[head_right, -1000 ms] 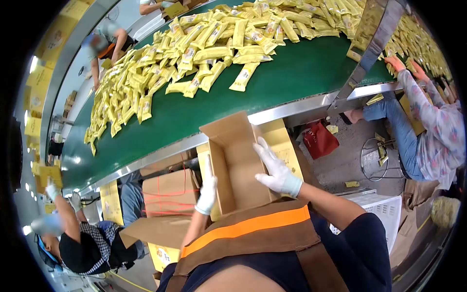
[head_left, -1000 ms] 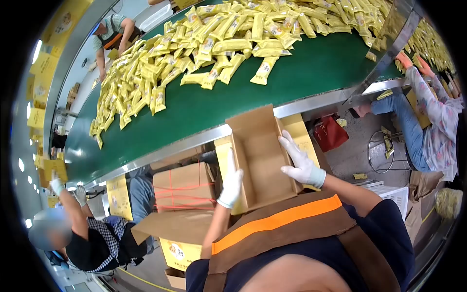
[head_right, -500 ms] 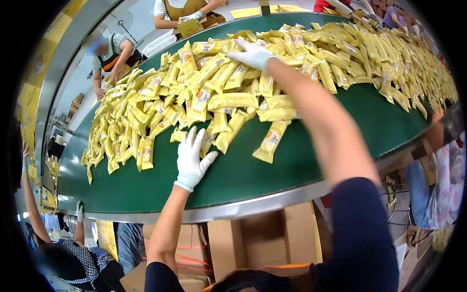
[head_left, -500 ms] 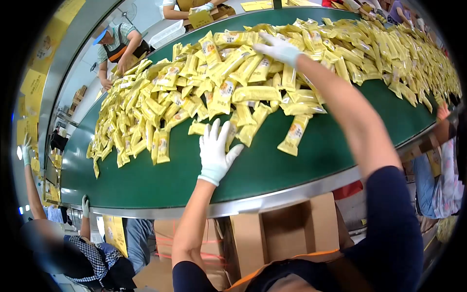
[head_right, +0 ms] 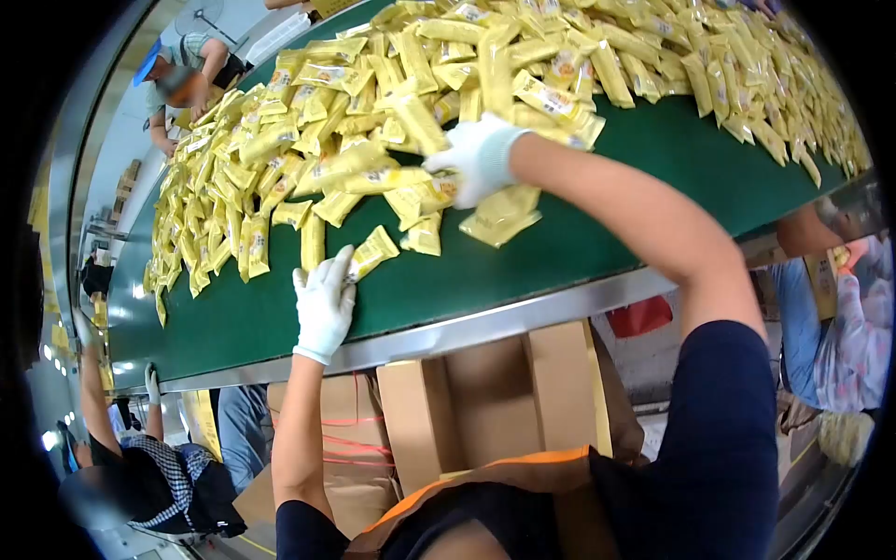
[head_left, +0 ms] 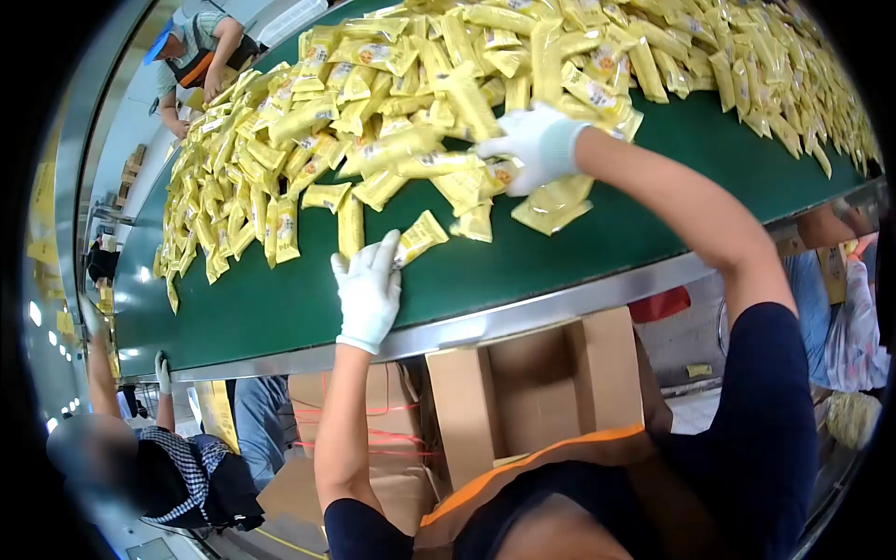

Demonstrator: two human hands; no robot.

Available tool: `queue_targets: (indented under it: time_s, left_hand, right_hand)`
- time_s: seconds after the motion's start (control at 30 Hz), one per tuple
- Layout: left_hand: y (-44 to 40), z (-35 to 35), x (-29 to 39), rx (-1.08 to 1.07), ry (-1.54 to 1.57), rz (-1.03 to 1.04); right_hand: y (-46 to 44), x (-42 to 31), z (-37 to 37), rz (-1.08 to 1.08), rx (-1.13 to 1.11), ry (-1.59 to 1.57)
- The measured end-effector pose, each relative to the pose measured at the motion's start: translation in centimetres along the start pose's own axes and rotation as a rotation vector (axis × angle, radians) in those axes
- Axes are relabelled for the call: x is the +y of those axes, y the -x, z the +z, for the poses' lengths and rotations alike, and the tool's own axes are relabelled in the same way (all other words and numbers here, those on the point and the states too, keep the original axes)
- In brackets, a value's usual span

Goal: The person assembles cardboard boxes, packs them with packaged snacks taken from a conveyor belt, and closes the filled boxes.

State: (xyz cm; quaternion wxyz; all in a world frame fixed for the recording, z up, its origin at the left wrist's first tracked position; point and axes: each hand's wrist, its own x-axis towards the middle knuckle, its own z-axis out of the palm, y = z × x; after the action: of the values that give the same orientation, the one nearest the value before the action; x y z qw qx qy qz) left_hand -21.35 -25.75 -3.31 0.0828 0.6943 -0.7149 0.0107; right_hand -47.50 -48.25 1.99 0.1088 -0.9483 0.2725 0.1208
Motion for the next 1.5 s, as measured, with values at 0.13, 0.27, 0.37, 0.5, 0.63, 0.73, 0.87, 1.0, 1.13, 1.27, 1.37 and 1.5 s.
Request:
queue_targets:
  time_s: [0.13, 0.27, 0.37, 0.5, 0.63, 0.73, 0.87, 1.0, 1.13, 1.27, 1.37, 1.5]
  left_hand:
    - [3.3, 0.3, -1.8, 0.217, 0.048, 0.045]
    - [4.7, -0.1, -0.6, 0.319, 0.374, -0.139]
    - [1.4, -1.6, 2.8, 0.346, 0.643, -0.061]
    - [-5.5, -2.5, 8.1, 0.236, 0.686, 0.047]
    - [-11.5, -0.4, 12.2, 0.004, 0.413, 0.121]
    - [-11.4, 0.1, 12.8, -0.204, 0.060, 0.166]
    - [-7.3, -1.5, 7.5, -0.245, 0.154, 0.135]
    - [-4.0, -1.4, 4.9, -0.101, 0.267, 0.135]
    - [-2.2, -0.7, 3.9, -0.100, 0.338, 0.027]
    - [-2.6, -1.7, 4.3, -0.189, 0.242, 0.012]
    - [-3.0, -1.2, 5.1, -0.099, 0.341, -0.034]
    - [-2.7, -2.1, 5.5, -0.171, 0.389, -0.026]
  right_hand:
    - [3.7, 4.3, 1.7, 0.005, 0.138, 0.174]
    - [7.4, 5.5, 3.0, -0.019, 0.521, 0.073]
    - [11.0, 3.8, 5.4, 0.033, 0.756, -0.168]
    - [13.6, -0.5, 8.4, 0.425, 0.957, -0.308]
    - [10.5, -1.9, 8.7, 0.714, 0.628, -0.212]
    - [9.2, -1.6, 11.1, 0.486, 0.588, -0.048]
    - [14.0, -1.1, 11.1, 0.330, 0.524, -0.133]
    - [15.4, -0.4, 10.9, 0.282, 0.588, -0.121]
    - [15.4, -0.3, 7.8, 0.249, 0.403, -0.267]
    - [14.7, 3.7, 2.8, 0.372, 0.405, -0.192]
    - [10.2, 10.1, 8.2, 0.242, 0.529, -0.061]
    - [11.1, 8.7, 8.8, 0.134, 0.651, 0.112]
